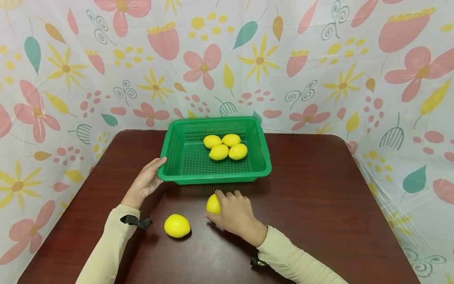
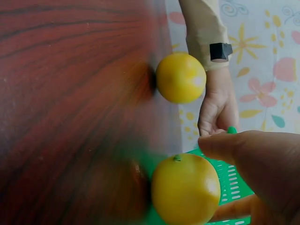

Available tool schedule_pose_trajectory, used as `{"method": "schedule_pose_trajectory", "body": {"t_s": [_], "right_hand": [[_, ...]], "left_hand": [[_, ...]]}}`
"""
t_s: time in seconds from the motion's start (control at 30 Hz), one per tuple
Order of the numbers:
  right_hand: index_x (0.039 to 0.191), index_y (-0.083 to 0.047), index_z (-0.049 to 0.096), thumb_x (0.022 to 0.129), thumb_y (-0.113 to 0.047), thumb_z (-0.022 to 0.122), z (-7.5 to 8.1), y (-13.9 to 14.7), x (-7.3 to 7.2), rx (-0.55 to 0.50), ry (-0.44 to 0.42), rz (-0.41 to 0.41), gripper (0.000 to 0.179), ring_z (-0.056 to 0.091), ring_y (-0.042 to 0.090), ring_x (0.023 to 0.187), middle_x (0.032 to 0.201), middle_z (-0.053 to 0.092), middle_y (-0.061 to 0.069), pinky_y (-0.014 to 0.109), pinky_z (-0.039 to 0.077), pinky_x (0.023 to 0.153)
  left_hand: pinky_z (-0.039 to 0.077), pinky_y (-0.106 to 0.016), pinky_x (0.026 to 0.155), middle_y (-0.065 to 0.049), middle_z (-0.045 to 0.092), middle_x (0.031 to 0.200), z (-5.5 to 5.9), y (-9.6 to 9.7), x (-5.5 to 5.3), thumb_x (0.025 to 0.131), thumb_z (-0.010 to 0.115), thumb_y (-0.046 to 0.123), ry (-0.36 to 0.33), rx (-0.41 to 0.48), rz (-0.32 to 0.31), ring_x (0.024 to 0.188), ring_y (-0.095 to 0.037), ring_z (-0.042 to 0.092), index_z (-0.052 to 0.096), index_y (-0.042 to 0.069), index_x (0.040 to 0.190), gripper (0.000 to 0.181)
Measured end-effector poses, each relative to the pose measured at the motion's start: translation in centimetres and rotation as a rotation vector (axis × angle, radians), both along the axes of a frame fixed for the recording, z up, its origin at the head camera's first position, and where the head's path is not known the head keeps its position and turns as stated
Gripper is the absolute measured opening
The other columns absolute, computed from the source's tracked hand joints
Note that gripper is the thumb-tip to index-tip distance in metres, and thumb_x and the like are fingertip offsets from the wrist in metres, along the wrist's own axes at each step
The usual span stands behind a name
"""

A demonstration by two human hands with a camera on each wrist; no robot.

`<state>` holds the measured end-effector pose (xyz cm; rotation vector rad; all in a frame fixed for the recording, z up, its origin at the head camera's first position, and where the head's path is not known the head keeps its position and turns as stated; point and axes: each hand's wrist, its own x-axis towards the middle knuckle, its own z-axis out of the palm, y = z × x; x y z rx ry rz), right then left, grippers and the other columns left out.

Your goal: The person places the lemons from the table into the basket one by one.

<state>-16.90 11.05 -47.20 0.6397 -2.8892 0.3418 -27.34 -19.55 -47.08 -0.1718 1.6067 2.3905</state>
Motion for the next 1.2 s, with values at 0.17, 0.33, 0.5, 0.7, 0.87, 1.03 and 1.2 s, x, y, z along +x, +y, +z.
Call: {"method": "schedule_pose_trajectory", "body": {"t_s": [0.17,0.33,0.5,0.7,0.87,1.03,1.2], "right_hand": [[0.126,-0.016,0.064,0.080,-0.064,0.077,-0.24,0.01,0.08,-0.013,-0.025,-0.001,0.068,0.058,0.022,0.072,0.083,0.067,0.002,0.034,0.048,0.049],[0.126,-0.016,0.064,0.080,-0.062,0.079,-0.38,-0.04,0.08,-0.026,-0.022,0.009,0.067,0.057,0.021,0.073,0.086,0.069,0.002,0.033,0.048,0.050],[0.128,-0.016,0.065,0.080,-0.053,0.081,-0.44,-0.06,0.11,-0.051,-0.026,0.018,0.063,0.057,0.020,0.074,0.090,0.070,0.003,0.032,0.049,0.052],[0.128,-0.018,0.065,0.079,-0.047,0.082,-0.58,-0.07,0.15,-0.075,-0.030,0.029,0.060,0.055,0.018,0.072,0.089,0.068,0.002,0.031,0.047,0.051],[0.130,-0.018,0.064,0.079,-0.049,0.082,-0.80,-0.10,0.26,-0.078,-0.018,0.032,0.063,0.058,0.019,0.075,0.093,0.070,0.003,0.032,0.048,0.053],[0.131,-0.018,0.064,0.079,-0.050,0.083,-0.93,-0.10,0.32,-0.086,-0.004,0.038,0.064,0.060,0.020,0.077,0.096,0.071,0.004,0.033,0.050,0.054],[0.131,-0.018,0.064,0.078,-0.047,0.083,-0.97,-0.01,0.25,-0.112,-0.018,0.037,0.064,0.062,0.021,0.079,0.097,0.071,0.004,0.034,0.051,0.055]], "left_hand": [[0.058,-0.024,0.075,-0.004,0.066,0.101,-0.05,0.03,0.00,0.106,0.059,0.029,0.002,0.004,0.002,0.081,-0.010,0.070,0.055,0.009,0.106,0.021],[0.057,-0.024,0.073,-0.003,0.066,0.099,-0.06,0.07,-0.01,0.106,0.060,0.030,-0.001,0.002,0.006,0.078,-0.009,0.069,0.056,0.009,0.104,0.021],[0.057,-0.024,0.072,-0.003,0.066,0.098,-0.07,0.04,-0.02,0.106,0.060,0.029,0.002,0.009,0.008,0.076,-0.009,0.068,0.056,0.010,0.102,0.020],[0.057,-0.023,0.071,-0.004,0.064,0.099,-0.05,0.03,-0.05,0.106,0.060,0.028,-0.008,0.014,0.018,0.076,-0.009,0.068,0.055,0.008,0.105,0.020],[0.057,-0.023,0.072,-0.004,0.064,0.099,0.00,0.09,-0.03,0.106,0.060,0.027,-0.013,0.012,0.023,0.076,-0.008,0.067,0.055,0.007,0.107,0.021],[0.057,-0.023,0.071,-0.004,0.064,0.098,0.01,0.11,-0.05,0.106,0.060,0.027,-0.014,0.013,0.028,0.075,-0.009,0.067,0.055,0.007,0.105,0.020],[0.056,-0.023,0.070,-0.003,0.065,0.097,-0.01,0.15,-0.10,0.106,0.060,0.027,-0.010,0.014,0.021,0.073,-0.008,0.067,0.055,0.008,0.105,0.020]]}}
